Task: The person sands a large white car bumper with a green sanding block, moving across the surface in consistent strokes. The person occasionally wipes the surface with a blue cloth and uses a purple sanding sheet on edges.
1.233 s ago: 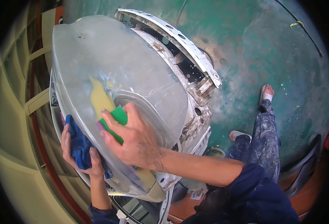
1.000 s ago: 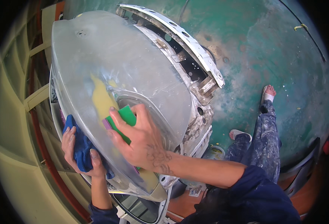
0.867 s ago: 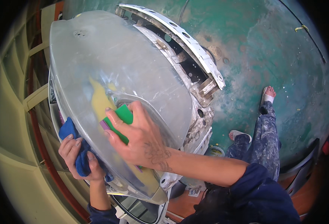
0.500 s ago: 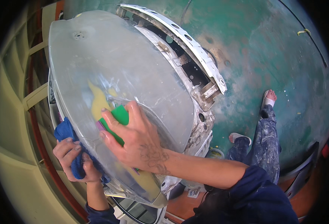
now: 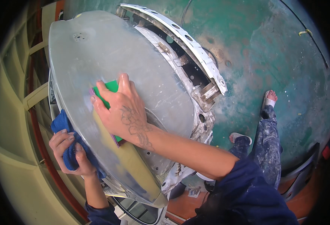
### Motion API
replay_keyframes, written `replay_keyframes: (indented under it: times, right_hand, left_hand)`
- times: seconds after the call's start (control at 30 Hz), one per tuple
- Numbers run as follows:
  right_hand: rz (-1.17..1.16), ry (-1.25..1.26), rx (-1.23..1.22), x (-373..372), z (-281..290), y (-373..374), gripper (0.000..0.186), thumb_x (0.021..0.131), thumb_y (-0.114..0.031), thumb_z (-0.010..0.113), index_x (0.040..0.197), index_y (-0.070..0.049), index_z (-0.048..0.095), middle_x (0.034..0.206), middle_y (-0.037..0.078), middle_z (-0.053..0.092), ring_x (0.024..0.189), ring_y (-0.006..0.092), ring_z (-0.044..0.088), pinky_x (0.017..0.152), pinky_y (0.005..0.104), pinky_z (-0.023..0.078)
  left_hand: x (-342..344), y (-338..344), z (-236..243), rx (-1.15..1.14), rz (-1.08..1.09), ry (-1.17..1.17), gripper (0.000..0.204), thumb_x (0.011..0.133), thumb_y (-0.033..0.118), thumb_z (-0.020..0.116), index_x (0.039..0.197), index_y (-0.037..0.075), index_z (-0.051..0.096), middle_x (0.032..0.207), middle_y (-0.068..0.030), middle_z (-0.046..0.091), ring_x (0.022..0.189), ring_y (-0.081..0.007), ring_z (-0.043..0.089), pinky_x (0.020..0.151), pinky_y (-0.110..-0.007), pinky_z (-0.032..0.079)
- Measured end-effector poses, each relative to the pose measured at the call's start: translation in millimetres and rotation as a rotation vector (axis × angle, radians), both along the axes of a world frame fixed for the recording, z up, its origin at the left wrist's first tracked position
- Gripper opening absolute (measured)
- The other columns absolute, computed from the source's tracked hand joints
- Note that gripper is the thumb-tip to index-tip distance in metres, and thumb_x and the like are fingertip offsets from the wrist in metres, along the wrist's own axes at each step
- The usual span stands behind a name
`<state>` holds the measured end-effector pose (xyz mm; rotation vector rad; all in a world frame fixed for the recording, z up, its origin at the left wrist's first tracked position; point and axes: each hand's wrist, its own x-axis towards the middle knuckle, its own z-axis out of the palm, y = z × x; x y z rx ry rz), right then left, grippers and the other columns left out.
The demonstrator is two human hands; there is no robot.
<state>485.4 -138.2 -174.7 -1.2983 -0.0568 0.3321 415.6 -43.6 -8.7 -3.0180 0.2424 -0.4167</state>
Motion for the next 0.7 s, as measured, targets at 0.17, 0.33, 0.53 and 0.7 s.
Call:
replay_keyframes:
  times: [0.17, 0.33, 0.53, 0.7]
  right_hand:
    - [0.087, 0.002, 0.081, -37, 18, -27, 0.043, 0.098, -0.029, 0.072, 0.137, -0.010, 0.071, 0.119, 0.024, 0.050, 0.107, 0.0431, 0.061, 0.085, 0.0526, 0.056]
    - [0.086, 0.015, -0.086, 24, -10, 14, 0.043, 0.100, -0.028, 0.071, 0.139, -0.010, 0.069, 0.115, 0.023, 0.049, 0.107, 0.0430, 0.060, 0.083, 0.0520, 0.057]
    - [0.151, 0.043, -0.028, -1, 14, -11, 0.041, 0.101, -0.030, 0.069, 0.137, -0.011, 0.067, 0.116, 0.024, 0.049, 0.105, 0.0456, 0.061, 0.081, 0.0536, 0.057]
    - [0.157, 0.044, -0.082, 26, 0, 15, 0.040, 0.101, -0.031, 0.070, 0.135, -0.011, 0.069, 0.116, 0.024, 0.049, 0.105, 0.0453, 0.061, 0.080, 0.0533, 0.056]
  left_hand:
    - [12, 5, 7, -0.011, -0.029, 0.025, 0.026, 0.076, 0.013, 0.066, 0.097, -0.001, 0.066, 0.101, -0.0155, 0.066, 0.106, -0.0343, 0.063, 0.107, -0.055, 0.046]
    - [25, 11, 2, -0.025, -0.005, 0.018, 0.027, 0.072, 0.013, 0.065, 0.095, 0.000, 0.065, 0.100, -0.0145, 0.065, 0.105, -0.0340, 0.063, 0.109, -0.057, 0.045]
    - [27, 7, 2, -0.056, 0.012, -0.054, 0.028, 0.070, 0.014, 0.067, 0.096, 0.003, 0.067, 0.092, -0.0130, 0.067, 0.098, -0.0344, 0.062, 0.108, -0.057, 0.044]
    - [23, 6, 5, -0.008, 0.034, -0.015, 0.025, 0.074, 0.012, 0.065, 0.096, 0.001, 0.065, 0.100, -0.0140, 0.065, 0.106, -0.0338, 0.063, 0.109, -0.055, 0.045]
